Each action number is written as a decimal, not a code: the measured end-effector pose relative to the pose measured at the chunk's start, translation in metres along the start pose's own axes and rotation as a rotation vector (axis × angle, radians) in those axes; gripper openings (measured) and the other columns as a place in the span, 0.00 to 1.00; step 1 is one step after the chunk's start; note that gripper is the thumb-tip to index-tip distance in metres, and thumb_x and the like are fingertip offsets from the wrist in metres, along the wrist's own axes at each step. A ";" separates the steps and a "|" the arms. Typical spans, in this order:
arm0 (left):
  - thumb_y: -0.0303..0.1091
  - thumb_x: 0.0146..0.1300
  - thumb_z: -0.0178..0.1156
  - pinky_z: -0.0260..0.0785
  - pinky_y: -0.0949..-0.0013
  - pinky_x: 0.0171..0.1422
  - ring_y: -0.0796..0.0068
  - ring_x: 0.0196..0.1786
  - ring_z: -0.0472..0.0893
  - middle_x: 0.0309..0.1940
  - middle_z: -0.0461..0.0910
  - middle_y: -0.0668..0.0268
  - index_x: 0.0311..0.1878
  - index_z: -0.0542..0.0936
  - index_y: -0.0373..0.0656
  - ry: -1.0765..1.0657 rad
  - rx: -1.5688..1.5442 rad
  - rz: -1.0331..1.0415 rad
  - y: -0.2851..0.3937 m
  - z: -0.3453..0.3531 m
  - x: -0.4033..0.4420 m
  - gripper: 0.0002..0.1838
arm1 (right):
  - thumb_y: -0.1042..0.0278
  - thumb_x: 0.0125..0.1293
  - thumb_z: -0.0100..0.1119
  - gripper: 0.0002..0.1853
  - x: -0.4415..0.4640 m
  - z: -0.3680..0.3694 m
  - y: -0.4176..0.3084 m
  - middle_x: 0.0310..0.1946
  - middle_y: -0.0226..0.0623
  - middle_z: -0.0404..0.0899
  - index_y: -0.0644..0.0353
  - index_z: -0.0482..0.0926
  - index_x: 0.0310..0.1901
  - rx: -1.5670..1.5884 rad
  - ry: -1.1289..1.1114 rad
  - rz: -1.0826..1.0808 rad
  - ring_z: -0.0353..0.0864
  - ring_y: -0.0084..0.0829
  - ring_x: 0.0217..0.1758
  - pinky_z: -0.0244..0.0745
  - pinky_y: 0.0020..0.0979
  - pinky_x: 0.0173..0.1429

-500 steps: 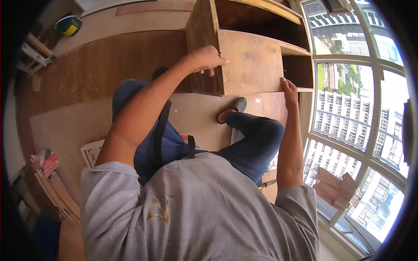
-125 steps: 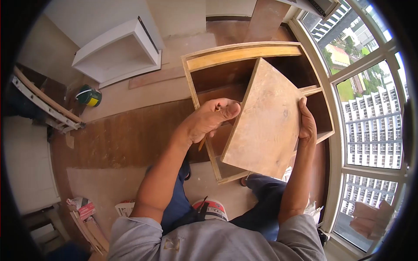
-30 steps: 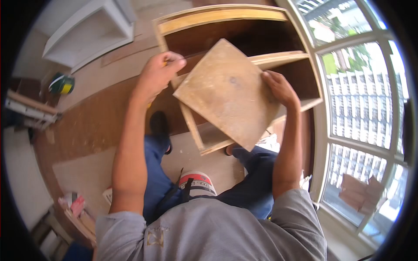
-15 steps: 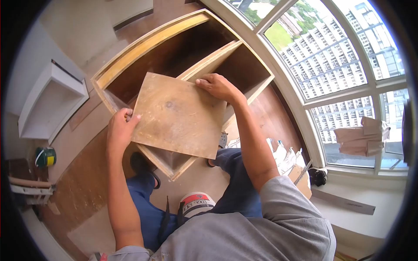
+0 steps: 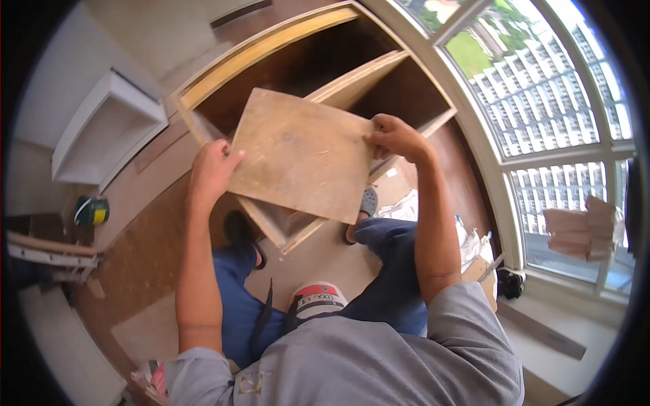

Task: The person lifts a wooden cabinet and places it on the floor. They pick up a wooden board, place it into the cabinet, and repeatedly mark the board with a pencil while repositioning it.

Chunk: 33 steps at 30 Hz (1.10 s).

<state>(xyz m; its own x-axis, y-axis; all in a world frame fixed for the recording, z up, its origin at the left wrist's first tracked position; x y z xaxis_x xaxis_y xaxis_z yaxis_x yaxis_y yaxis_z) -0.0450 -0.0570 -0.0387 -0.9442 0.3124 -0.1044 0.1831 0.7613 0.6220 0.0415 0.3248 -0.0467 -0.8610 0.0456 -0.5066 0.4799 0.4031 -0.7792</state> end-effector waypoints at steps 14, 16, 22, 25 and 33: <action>0.43 0.62 0.67 0.69 0.55 0.40 0.52 0.34 0.77 0.29 0.78 0.49 0.31 0.75 0.32 0.209 -0.261 -0.315 0.034 0.039 -0.160 0.20 | 0.58 0.73 0.61 0.18 0.053 0.033 -0.043 0.35 0.39 0.85 0.66 0.81 0.52 -0.103 0.315 -0.429 0.81 0.23 0.36 0.76 0.27 0.43; 0.43 0.64 0.65 0.69 0.54 0.43 0.51 0.37 0.77 0.32 0.77 0.50 0.32 0.74 0.33 0.279 -0.259 -0.279 0.031 0.064 -0.174 0.20 | 0.54 0.70 0.61 0.20 0.051 0.037 -0.045 0.41 0.50 0.86 0.63 0.82 0.52 -0.145 0.325 -0.389 0.86 0.40 0.45 0.77 0.37 0.53; 0.41 0.66 0.64 0.68 0.55 0.43 0.52 0.36 0.76 0.32 0.75 0.52 0.34 0.73 0.35 0.467 -0.158 -0.219 0.020 0.076 -0.164 0.17 | 0.54 0.69 0.62 0.20 0.050 0.042 -0.052 0.44 0.54 0.86 0.63 0.83 0.52 -0.193 0.456 -0.404 0.86 0.47 0.49 0.77 0.39 0.56; 0.43 0.66 0.63 0.69 0.52 0.45 0.49 0.38 0.77 0.34 0.77 0.51 0.35 0.73 0.36 0.427 -0.117 -0.231 0.015 0.074 -0.156 0.17 | 0.54 0.68 0.63 0.20 0.047 0.044 -0.052 0.43 0.54 0.86 0.63 0.83 0.50 -0.194 0.483 -0.364 0.86 0.47 0.49 0.77 0.39 0.55; 0.45 0.67 0.63 0.72 0.51 0.42 0.45 0.36 0.81 0.31 0.81 0.47 0.39 0.76 0.36 0.297 -0.171 -0.266 0.021 0.068 -0.164 0.18 | 0.50 0.67 0.62 0.22 0.059 0.042 -0.045 0.42 0.55 0.86 0.62 0.84 0.50 -0.271 0.474 -0.410 0.85 0.50 0.50 0.77 0.40 0.55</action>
Point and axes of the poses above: each hand's wrist, its own x-axis towards the middle knuckle, its own z-axis out of the palm, y = z × x, the point moved 3 cm from there along x, towards the middle knuckle
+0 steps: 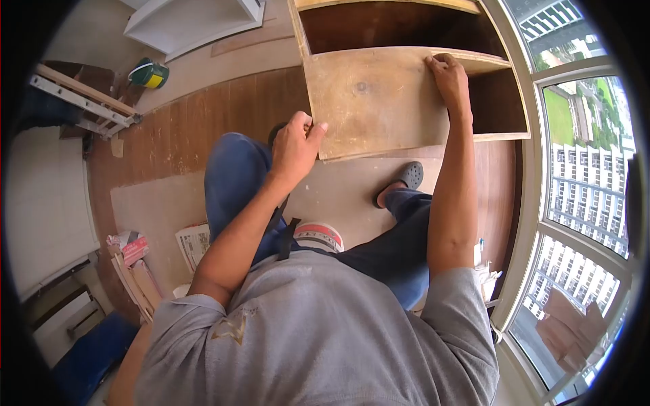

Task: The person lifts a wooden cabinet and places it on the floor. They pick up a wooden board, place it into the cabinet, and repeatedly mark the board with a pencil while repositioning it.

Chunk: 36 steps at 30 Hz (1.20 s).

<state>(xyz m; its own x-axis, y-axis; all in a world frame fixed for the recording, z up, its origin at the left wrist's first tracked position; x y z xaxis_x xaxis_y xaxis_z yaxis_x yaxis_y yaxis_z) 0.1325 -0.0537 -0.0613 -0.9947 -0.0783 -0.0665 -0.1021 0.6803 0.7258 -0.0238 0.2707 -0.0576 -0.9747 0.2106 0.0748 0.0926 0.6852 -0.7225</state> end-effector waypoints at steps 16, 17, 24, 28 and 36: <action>0.36 0.62 0.67 0.76 0.56 0.48 0.56 0.45 0.83 0.46 0.79 0.53 0.66 0.72 0.35 -0.059 0.025 0.302 0.006 -0.002 -0.060 0.30 | 0.54 0.70 0.57 0.20 -0.097 -0.040 0.032 0.38 0.55 0.84 0.65 0.84 0.45 -0.273 -0.180 -0.097 0.85 0.49 0.45 0.75 0.41 0.50; 0.36 0.62 0.67 0.76 0.56 0.48 0.56 0.45 0.83 0.46 0.79 0.53 0.66 0.72 0.35 -0.063 0.008 0.323 0.005 0.001 -0.062 0.30 | 0.52 0.69 0.57 0.20 -0.099 -0.035 0.039 0.39 0.54 0.84 0.61 0.85 0.45 -0.243 -0.163 -0.068 0.85 0.51 0.47 0.75 0.44 0.53; 0.35 0.64 0.65 0.79 0.59 0.44 0.56 0.42 0.83 0.43 0.76 0.58 0.63 0.74 0.39 0.153 0.217 0.556 -0.010 0.018 -0.063 0.25 | 0.47 0.69 0.56 0.20 -0.110 -0.030 0.044 0.44 0.43 0.87 0.51 0.87 0.51 -0.127 -0.018 -0.002 0.84 0.48 0.53 0.61 0.53 0.70; 0.35 0.63 0.66 0.79 0.60 0.39 0.58 0.38 0.83 0.41 0.75 0.59 0.61 0.76 0.39 0.214 0.257 0.599 -0.015 0.025 -0.066 0.23 | 0.51 0.70 0.58 0.19 -0.114 -0.032 0.038 0.40 0.48 0.86 0.56 0.86 0.50 -0.142 0.044 -0.048 0.87 0.44 0.45 0.77 0.39 0.51; 0.33 0.63 0.66 0.78 0.60 0.41 0.57 0.40 0.82 0.42 0.75 0.58 0.60 0.76 0.38 0.225 0.250 0.583 -0.020 0.029 -0.066 0.23 | 0.49 0.70 0.57 0.20 -0.113 -0.030 0.044 0.37 0.48 0.86 0.57 0.86 0.50 -0.146 0.003 -0.097 0.86 0.46 0.44 0.76 0.40 0.50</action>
Point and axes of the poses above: each hand's wrist, its own x-axis towards the middle knuckle, its own z-axis out of the palm, y = z × x, the point moved 3 cm from there along x, towards the middle knuckle
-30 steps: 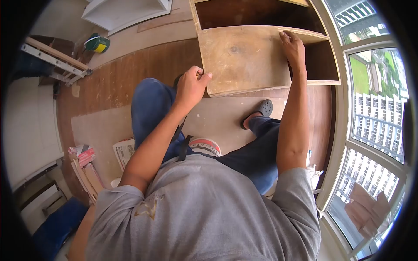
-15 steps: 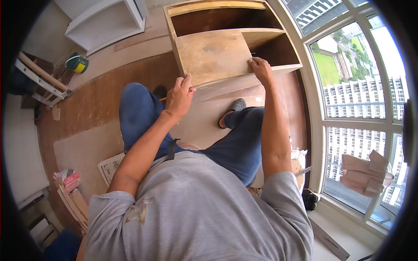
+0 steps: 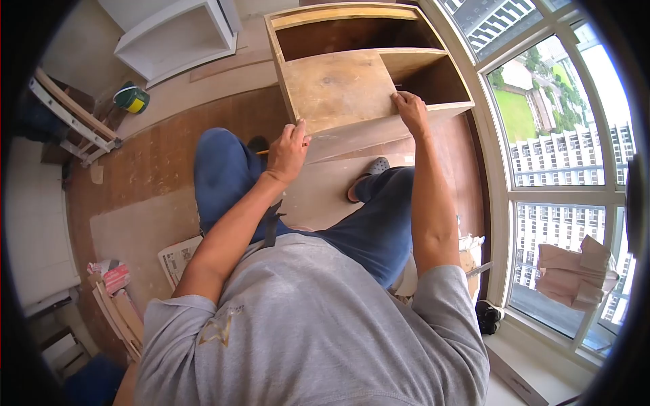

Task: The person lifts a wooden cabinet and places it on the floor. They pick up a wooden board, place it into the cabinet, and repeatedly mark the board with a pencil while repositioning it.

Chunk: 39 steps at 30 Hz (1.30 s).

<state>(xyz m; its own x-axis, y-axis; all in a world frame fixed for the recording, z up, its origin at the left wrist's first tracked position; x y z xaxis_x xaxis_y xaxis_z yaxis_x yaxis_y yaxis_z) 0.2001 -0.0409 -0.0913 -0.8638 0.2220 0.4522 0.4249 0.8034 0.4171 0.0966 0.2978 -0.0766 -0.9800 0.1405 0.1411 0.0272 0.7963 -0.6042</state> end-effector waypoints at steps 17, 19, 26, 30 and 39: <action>0.29 0.63 0.65 0.78 0.58 0.41 0.55 0.39 0.81 0.39 0.75 0.57 0.62 0.74 0.36 0.002 0.011 0.068 0.000 0.005 -0.002 0.25 | 0.52 0.72 0.51 0.20 -0.003 0.000 0.013 0.45 0.42 0.87 0.54 0.85 0.53 0.080 0.008 0.018 0.82 0.47 0.57 0.43 0.61 0.78; 0.29 0.63 0.65 0.78 0.58 0.41 0.55 0.39 0.81 0.39 0.75 0.56 0.63 0.73 0.35 -0.005 0.003 0.085 0.000 0.003 -0.002 0.25 | 0.54 0.72 0.51 0.19 -0.004 0.002 0.024 0.47 0.42 0.87 0.55 0.85 0.54 0.133 0.038 -0.022 0.82 0.47 0.58 0.41 0.61 0.79; 0.28 0.63 0.64 0.78 0.59 0.41 0.54 0.40 0.81 0.42 0.76 0.54 0.62 0.73 0.33 0.007 0.032 0.163 -0.004 0.008 -0.002 0.24 | 0.57 0.70 0.54 0.18 -0.016 -0.001 0.021 0.52 0.40 0.85 0.56 0.84 0.54 0.127 0.047 -0.068 0.80 0.42 0.61 0.36 0.60 0.81; 0.28 0.63 0.64 0.77 0.58 0.43 0.53 0.41 0.81 0.42 0.76 0.54 0.62 0.74 0.34 -0.010 0.011 0.155 0.000 0.005 -0.001 0.24 | 0.56 0.70 0.52 0.19 -0.018 -0.001 0.020 0.53 0.40 0.85 0.55 0.85 0.54 0.148 0.060 -0.038 0.80 0.41 0.62 0.37 0.60 0.81; 0.42 0.69 0.64 0.75 0.76 0.25 0.82 0.35 0.77 0.38 0.77 0.67 0.67 0.73 0.36 0.055 -0.785 -0.700 -0.005 0.014 -0.005 0.28 | 0.59 0.70 0.54 0.15 -0.021 -0.003 0.031 0.43 0.42 0.87 0.59 0.88 0.41 0.210 0.270 -0.130 0.83 0.45 0.53 0.60 0.54 0.74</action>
Point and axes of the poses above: each hand's wrist, its own x-axis towards the middle knuckle, its own z-axis out of the palm, y = z × x, the point moved 3 cm from there along x, towards the middle knuckle
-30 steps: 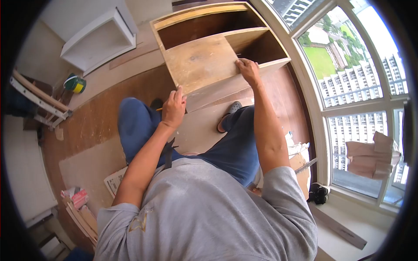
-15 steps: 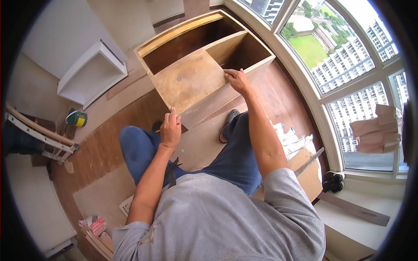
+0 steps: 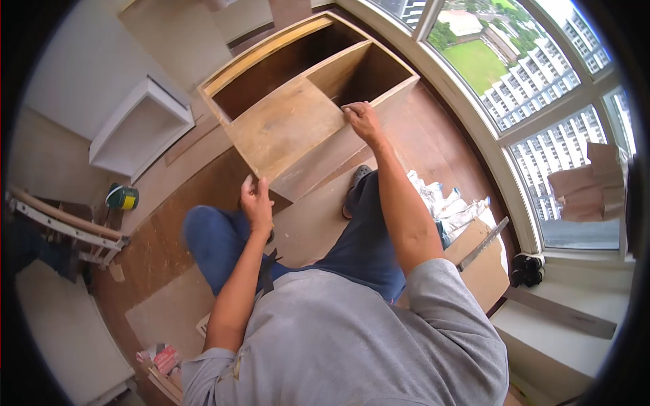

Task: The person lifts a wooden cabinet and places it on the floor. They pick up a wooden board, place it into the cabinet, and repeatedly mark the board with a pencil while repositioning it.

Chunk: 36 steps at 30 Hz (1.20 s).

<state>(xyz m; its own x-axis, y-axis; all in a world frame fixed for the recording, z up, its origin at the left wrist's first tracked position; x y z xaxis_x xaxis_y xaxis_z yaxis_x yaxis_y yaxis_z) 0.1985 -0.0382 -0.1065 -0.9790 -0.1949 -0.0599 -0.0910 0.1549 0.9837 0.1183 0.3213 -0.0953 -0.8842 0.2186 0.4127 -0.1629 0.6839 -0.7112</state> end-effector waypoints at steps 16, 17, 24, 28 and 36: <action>0.46 0.61 0.68 0.74 0.57 0.56 0.47 0.48 0.83 0.44 0.84 0.44 0.49 0.82 0.27 0.131 0.397 0.158 0.012 0.001 0.002 0.27 | 0.55 0.72 0.54 0.18 0.003 0.008 -0.001 0.45 0.40 0.86 0.61 0.86 0.40 -0.166 -0.120 -0.058 0.81 0.44 0.54 0.57 0.53 0.74; 0.46 0.60 0.68 0.74 0.57 0.54 0.47 0.47 0.84 0.43 0.84 0.44 0.48 0.82 0.27 0.120 0.404 0.201 0.010 0.001 0.004 0.26 | 0.56 0.73 0.54 0.18 0.004 0.008 0.001 0.46 0.42 0.86 0.63 0.86 0.41 -0.164 -0.131 -0.037 0.81 0.44 0.54 0.56 0.52 0.75; 0.45 0.58 0.69 0.74 0.57 0.50 0.50 0.44 0.84 0.40 0.83 0.46 0.43 0.84 0.30 0.102 0.389 0.178 0.020 -0.001 0.005 0.23 | 0.57 0.72 0.54 0.18 0.006 0.013 -0.004 0.44 0.44 0.86 0.64 0.86 0.40 -0.170 -0.126 -0.046 0.81 0.47 0.53 0.60 0.50 0.71; 0.45 0.61 0.68 0.74 0.59 0.43 0.53 0.37 0.85 0.34 0.84 0.47 0.42 0.84 0.31 0.092 0.372 0.213 0.006 0.001 0.009 0.21 | 0.57 0.72 0.54 0.18 0.004 0.007 -0.002 0.44 0.43 0.86 0.64 0.86 0.40 -0.167 -0.118 -0.046 0.82 0.47 0.52 0.60 0.50 0.72; 0.45 0.63 0.66 0.72 0.58 0.39 0.55 0.29 0.81 0.24 0.80 0.53 0.37 0.78 0.32 0.126 0.240 0.108 -0.004 0.005 0.016 0.20 | 0.56 0.73 0.53 0.19 0.005 0.008 0.000 0.44 0.43 0.86 0.64 0.85 0.39 -0.172 -0.132 -0.049 0.82 0.47 0.52 0.57 0.53 0.73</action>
<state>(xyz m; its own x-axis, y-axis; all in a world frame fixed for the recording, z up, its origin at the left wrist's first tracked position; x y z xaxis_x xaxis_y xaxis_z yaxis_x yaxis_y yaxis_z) 0.1828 -0.0375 -0.1123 -0.9562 -0.2817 0.0794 -0.0428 0.4028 0.9143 0.1105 0.3169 -0.0982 -0.9285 0.0966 0.3585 -0.1403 0.8026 -0.5798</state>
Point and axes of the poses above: each hand's wrist, its own x-axis towards the middle knuckle, its own z-axis out of the palm, y = z × x, the point moved 3 cm from there along x, towards the middle knuckle
